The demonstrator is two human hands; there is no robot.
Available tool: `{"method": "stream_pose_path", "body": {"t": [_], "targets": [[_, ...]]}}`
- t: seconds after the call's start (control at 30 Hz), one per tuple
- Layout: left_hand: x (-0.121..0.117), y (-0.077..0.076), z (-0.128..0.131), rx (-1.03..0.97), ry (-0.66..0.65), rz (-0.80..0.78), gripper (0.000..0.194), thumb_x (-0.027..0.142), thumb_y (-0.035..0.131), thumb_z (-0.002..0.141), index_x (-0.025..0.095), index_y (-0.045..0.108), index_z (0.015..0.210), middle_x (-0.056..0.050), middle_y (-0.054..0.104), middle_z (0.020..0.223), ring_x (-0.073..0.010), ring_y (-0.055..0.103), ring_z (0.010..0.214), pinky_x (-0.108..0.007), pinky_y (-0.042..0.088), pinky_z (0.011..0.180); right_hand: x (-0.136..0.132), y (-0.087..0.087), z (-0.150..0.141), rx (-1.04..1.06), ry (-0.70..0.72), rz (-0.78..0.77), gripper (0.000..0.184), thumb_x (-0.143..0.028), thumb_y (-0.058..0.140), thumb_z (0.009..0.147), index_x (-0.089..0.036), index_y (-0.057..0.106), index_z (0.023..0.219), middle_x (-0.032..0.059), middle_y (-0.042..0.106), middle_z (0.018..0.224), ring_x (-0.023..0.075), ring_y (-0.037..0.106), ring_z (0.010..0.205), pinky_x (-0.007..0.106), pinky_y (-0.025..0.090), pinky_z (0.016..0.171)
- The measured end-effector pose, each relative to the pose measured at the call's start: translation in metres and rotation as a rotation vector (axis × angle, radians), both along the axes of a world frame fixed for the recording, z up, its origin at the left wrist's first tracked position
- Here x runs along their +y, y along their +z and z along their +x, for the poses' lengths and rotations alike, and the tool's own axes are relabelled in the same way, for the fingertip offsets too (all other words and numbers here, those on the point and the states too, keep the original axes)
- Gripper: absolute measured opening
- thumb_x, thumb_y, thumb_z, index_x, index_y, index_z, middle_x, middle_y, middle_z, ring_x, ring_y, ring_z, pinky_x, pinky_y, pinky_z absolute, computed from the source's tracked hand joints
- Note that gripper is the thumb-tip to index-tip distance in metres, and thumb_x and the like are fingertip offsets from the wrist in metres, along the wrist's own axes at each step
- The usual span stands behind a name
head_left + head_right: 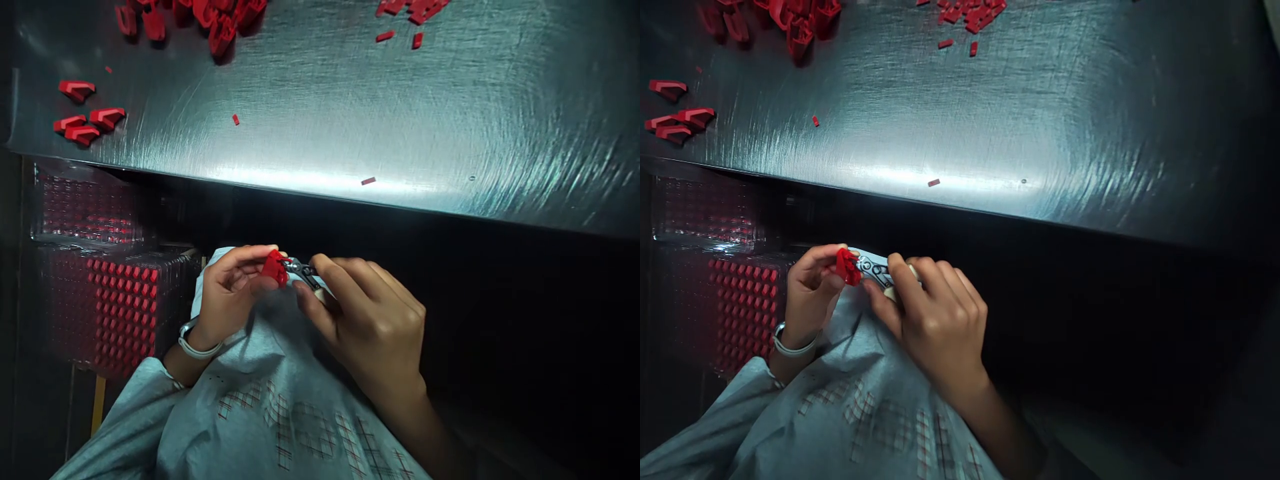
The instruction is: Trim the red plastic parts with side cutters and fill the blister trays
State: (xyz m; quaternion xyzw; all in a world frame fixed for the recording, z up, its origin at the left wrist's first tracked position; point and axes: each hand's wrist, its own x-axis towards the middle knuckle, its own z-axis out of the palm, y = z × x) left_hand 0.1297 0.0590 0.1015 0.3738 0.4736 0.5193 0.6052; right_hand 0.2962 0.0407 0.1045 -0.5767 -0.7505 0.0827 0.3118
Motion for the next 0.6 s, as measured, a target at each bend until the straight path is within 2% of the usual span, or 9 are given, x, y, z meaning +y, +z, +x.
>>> {"method": "stream_pose_path", "body": {"t": [0.13,0.37,0.5,0.6], "targets": [[0.001,0.001,-0.001,0.005,-0.001,-0.004,0.028,0.037,0.093,0.075,0.031,0.083,0.101,0.000,0.083,0.097,-0.0146,0.079,0.084,-0.022,0.064,0.078,0.001,-0.001,-0.001,-0.045,-0.024,0.019,0.030,-0.038,0.053,0.111,-0.017,0.072,0.100,0.0049,0.069,0.076,0.0185,0.059,0.066,0.031,0.044,0.065],[0.001,0.000,-0.004,0.032,-0.026,-0.028,0.031,0.040,0.091,0.077,0.029,0.082,0.105,-0.002,0.084,0.094,-0.0159,0.080,0.083,-0.022,0.064,0.074,0.003,-0.002,-0.004,-0.056,-0.016,-0.012,0.045,-0.040,0.042,0.114,-0.013,0.074,0.095,0.0021,0.063,0.065,0.0150,0.056,0.057,0.028,0.042,0.056],[0.000,-0.004,-0.005,0.053,-0.010,-0.086,0.033,0.043,0.091,0.076,0.026,0.082,0.104,-0.004,0.083,0.093,-0.0157,0.079,0.082,-0.022,0.063,0.075,0.001,-0.010,-0.008,-0.035,-0.037,-0.046,0.055,-0.044,0.034,0.116,-0.014,0.074,0.092,0.0017,0.064,0.065,0.0135,0.058,0.055,0.026,0.040,0.054],[0.000,-0.007,-0.006,0.023,-0.003,-0.110,0.032,0.039,0.091,0.078,0.025,0.082,0.105,-0.004,0.083,0.095,-0.0136,0.078,0.081,-0.020,0.062,0.076,0.001,-0.019,-0.009,0.039,-0.021,-0.084,0.054,-0.043,0.038,0.115,-0.016,0.073,0.083,0.0025,0.064,0.065,0.0142,0.059,0.054,0.027,0.039,0.053]]}}
